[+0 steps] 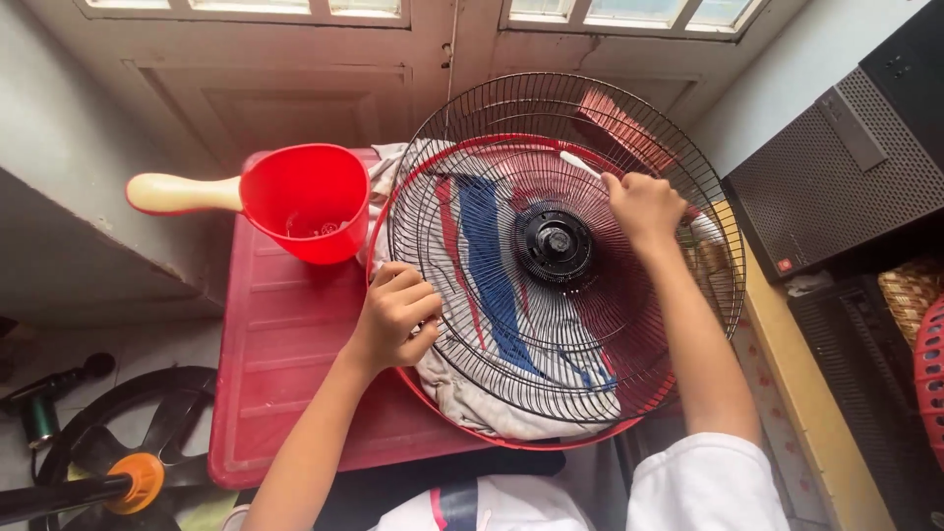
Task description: Cleaning a fan grill using a toothbrush and soapy water
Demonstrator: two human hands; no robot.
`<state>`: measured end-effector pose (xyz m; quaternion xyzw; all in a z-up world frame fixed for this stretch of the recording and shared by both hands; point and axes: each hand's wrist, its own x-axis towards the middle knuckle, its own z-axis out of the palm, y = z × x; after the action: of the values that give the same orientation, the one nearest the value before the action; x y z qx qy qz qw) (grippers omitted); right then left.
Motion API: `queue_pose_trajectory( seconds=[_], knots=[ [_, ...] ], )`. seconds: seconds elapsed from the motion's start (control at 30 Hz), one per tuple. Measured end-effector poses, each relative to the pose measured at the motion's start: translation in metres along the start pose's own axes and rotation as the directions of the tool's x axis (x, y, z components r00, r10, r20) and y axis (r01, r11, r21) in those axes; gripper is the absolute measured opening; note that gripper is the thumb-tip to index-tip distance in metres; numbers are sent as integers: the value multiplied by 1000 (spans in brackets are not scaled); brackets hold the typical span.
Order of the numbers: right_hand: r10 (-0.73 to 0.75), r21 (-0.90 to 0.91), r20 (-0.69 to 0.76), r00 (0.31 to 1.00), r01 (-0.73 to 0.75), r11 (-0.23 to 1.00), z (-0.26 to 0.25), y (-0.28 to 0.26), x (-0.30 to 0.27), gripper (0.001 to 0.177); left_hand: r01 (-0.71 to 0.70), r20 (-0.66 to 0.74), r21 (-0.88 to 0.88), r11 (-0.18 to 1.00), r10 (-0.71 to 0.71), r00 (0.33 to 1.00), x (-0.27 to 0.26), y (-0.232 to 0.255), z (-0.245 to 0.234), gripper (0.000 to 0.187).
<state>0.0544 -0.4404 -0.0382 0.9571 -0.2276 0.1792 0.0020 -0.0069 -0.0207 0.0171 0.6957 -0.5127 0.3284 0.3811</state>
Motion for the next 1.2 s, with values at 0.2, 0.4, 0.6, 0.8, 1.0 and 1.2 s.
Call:
queue_pose_trajectory(
  seconds=[0.2,0.4,0.6,0.8,1.0,1.2],
  knots=[
    [-99,116,330,939,64,991,-68,1,-21,49,9,-43,-39,999,-11,999,3,1,0,15],
    [-59,102,378,924,22,995,-73,-4,-20,43,36,-73,-39,999,-38,997,3,1,5,15],
    [82,38,148,986,-88,995,-31,-17,-1,47,33,-79,-50,998,-37,996,4,1,6,15],
    [-328,-110,-215,920,311,944,-23,17,-19,37,27,-75,-42,999,-30,997,6,1,4,15],
    [-60,-39,-39,997,58,998,-10,-1,-4,46,43,-64,-92,995,-49,997,6,0,1,16],
    [-100,221,272,957,39,974,-56,-25,-15,39,52,-74,-98,994,-59,996,1,-3,3,15]
  ],
)
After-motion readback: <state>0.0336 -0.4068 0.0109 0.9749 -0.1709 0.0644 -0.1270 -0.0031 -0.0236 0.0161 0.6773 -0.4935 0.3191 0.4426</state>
